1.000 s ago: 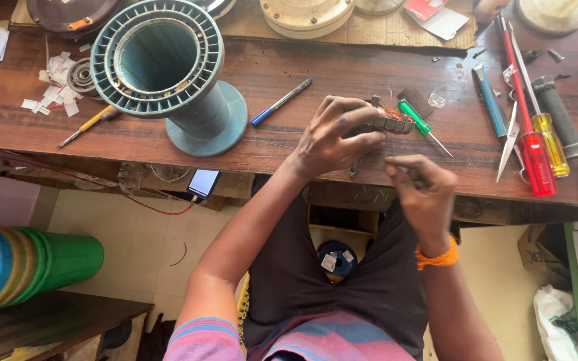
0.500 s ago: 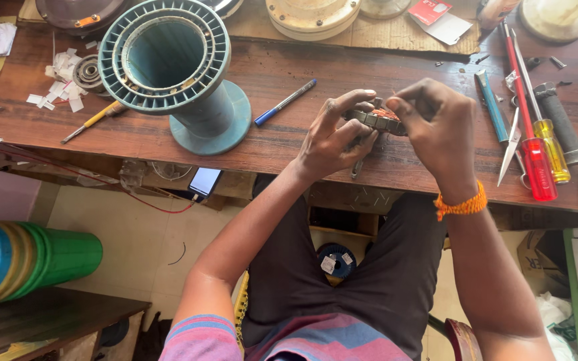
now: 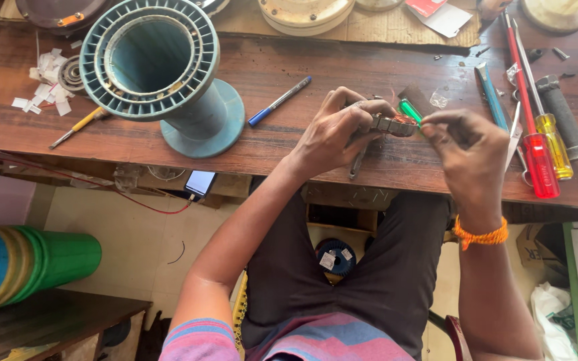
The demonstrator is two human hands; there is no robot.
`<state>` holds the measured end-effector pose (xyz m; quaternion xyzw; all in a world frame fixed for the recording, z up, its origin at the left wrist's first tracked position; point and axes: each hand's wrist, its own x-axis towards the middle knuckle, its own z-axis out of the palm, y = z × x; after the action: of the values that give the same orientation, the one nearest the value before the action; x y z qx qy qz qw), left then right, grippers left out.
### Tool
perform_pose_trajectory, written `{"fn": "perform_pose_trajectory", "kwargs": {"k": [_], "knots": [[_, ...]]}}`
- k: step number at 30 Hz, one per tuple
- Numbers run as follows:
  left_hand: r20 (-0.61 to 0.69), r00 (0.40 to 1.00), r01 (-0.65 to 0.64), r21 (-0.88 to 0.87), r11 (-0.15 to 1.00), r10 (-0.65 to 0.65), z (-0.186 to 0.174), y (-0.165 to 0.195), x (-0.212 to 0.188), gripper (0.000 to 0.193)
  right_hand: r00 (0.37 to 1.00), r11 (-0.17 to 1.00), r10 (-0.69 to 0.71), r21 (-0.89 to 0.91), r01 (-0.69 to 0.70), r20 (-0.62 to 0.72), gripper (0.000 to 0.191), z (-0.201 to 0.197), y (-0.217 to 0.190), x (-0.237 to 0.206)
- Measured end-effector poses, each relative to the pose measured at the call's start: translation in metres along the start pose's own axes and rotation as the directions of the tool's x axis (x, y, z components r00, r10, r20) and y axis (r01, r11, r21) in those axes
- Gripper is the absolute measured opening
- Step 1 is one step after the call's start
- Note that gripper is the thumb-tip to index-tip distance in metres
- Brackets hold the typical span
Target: The person sits at a workbench repairing an electric motor armature, holding the rotor and working on its copper windings and commutator by hand. They briefly pick up a marker and use it on the armature, then continue manipulating the windings and repositioning the rotor on the bench.
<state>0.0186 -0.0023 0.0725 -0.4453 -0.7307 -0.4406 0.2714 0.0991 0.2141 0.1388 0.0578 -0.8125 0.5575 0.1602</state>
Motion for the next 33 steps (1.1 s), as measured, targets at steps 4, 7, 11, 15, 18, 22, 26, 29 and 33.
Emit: {"fn": "perform_pose_trajectory", "kwargs": {"k": [4,7,11,15,18,22,26,29,33], "knots": [[0.0,1.0,0.027,-0.029,0.999,-0.027,0.002,0.001,0.0,0.04,0.999,0.986,0.039,-0.16,-0.042,-0.025,0.008,0.004,0.001,-0.02],[-0.011,1.0,0.023,-0.026,0.999,-0.024,0.002,0.003,0.0,0.04,0.998,0.992,0.057,-0.115,-0.061,-0.038,0.007,0.017,0.011,-0.029],[-0.028,1.0,0.004,-0.033,0.999,-0.005,0.0,0.004,-0.002,0.036,0.997,0.999,0.031,0.016,-0.03,-0.064,0.006,0.042,0.033,-0.038],[0.011,0.978,-0.208,0.21,0.955,0.21,-0.002,0.004,-0.003,0.037,0.994,0.98,0.058,0.195,-0.039,-0.094,0.006,0.063,0.049,-0.053],[0.039,0.966,-0.258,0.262,0.93,0.257,-0.005,0.006,-0.004,0.033,0.989,0.949,0.101,0.31,-0.062,-0.109,0.006,0.067,0.051,-0.062],[0.012,0.963,-0.264,0.255,0.93,0.269,-0.009,0.008,-0.006,0.02,0.99,0.972,0.11,0.216,-0.089,-0.084,0.004,0.051,0.038,-0.062],[-0.104,0.98,-0.157,0.131,0.979,0.171,-0.005,0.008,-0.008,0.019,0.999,0.997,0.022,0.076,-0.019,-0.037,0.006,0.026,0.013,-0.044],[-0.149,0.98,-0.118,0.121,0.986,0.136,0.0,0.008,-0.011,0.02,0.999,0.999,-0.047,-0.028,0.047,0.0,0.006,0.018,-0.007,-0.023],[-0.163,0.985,-0.044,0.109,0.993,0.061,0.004,0.007,-0.012,0.022,0.999,0.945,-0.011,-0.325,0.026,0.047,0.008,0.024,-0.025,0.009]]}}
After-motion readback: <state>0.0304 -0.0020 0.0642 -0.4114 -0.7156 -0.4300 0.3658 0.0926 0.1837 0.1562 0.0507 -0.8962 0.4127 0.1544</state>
